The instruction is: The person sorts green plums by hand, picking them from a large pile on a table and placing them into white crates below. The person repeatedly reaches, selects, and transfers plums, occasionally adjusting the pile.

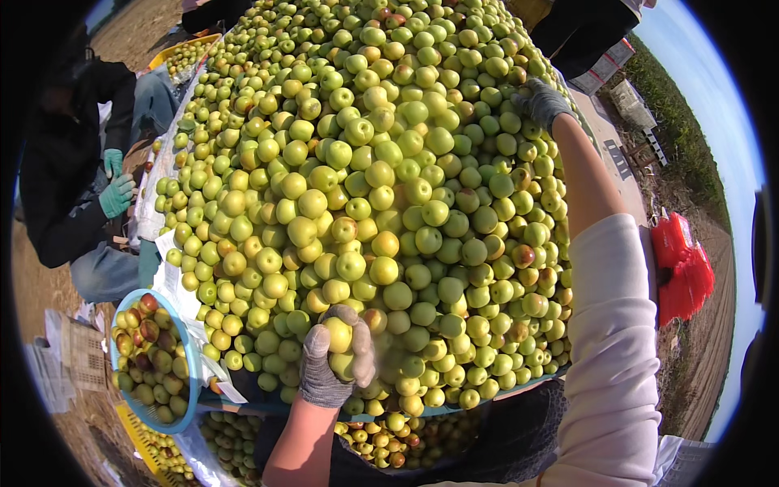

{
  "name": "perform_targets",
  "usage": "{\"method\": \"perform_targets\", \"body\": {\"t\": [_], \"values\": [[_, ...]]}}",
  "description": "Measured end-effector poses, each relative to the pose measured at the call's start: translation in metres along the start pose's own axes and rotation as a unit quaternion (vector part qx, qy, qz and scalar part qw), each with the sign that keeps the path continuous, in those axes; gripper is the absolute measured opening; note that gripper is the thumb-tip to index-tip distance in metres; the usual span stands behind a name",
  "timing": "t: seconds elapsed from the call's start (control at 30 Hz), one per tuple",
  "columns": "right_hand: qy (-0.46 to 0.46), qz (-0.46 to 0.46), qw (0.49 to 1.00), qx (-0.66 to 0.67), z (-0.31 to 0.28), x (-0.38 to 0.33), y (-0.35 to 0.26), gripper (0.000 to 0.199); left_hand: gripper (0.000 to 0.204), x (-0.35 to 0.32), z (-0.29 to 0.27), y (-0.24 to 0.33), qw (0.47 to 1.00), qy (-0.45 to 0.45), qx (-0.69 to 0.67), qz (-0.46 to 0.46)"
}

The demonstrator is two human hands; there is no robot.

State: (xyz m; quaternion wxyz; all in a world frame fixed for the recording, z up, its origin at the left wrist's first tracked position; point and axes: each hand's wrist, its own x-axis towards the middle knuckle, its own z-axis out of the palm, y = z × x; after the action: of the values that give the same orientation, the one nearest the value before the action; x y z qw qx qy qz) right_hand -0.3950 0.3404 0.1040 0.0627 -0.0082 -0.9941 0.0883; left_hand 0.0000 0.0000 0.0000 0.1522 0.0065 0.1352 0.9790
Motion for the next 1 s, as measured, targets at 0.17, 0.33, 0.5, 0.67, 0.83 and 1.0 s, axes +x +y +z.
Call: {"method": "perform_targets", "body": {"t": [0.17, 0.33, 0.5, 0.67, 0.83, 1.0], "values": [[0.128, 0.005, 0.992, 0.017, 0.0, -0.012, -0.014, 0.042, 0.044, 0.001, 0.005, -0.004, 1.0, 0.013, 0.003, -0.004], [0.137, -0.101, 0.984, -0.051, 0.013, 0.02, -0.05, 0.049, 0.042, 0.003, 0.01, -0.004, 0.999, 0.032, 0.011, 0.021], [-0.031, 0.0, 0.997, -0.076, 0.021, 0.042, -0.065, 0.054, 0.042, 0.001, 0.008, 0.001, 0.998, 0.038, 0.022, 0.046], [0.191, -0.038, 0.978, -0.068, 0.021, -0.005, -0.064, 0.042, 0.044, 0.004, 0.016, 0.007, 0.996, 0.05, 0.007, 0.071], [0.132, -0.215, 0.884, 0.393, -0.001, -0.156, -0.101, 0.036, 0.043, -0.003, 0.016, 0.017, 0.991, 0.075, -0.055, 0.098], [-0.405, -0.186, 0.725, 0.525, 0.0, -0.392, -0.13, 0.041, 0.045, -0.031, 0.028, 0.031, 0.989, 0.037, -0.043, 0.14]]}}
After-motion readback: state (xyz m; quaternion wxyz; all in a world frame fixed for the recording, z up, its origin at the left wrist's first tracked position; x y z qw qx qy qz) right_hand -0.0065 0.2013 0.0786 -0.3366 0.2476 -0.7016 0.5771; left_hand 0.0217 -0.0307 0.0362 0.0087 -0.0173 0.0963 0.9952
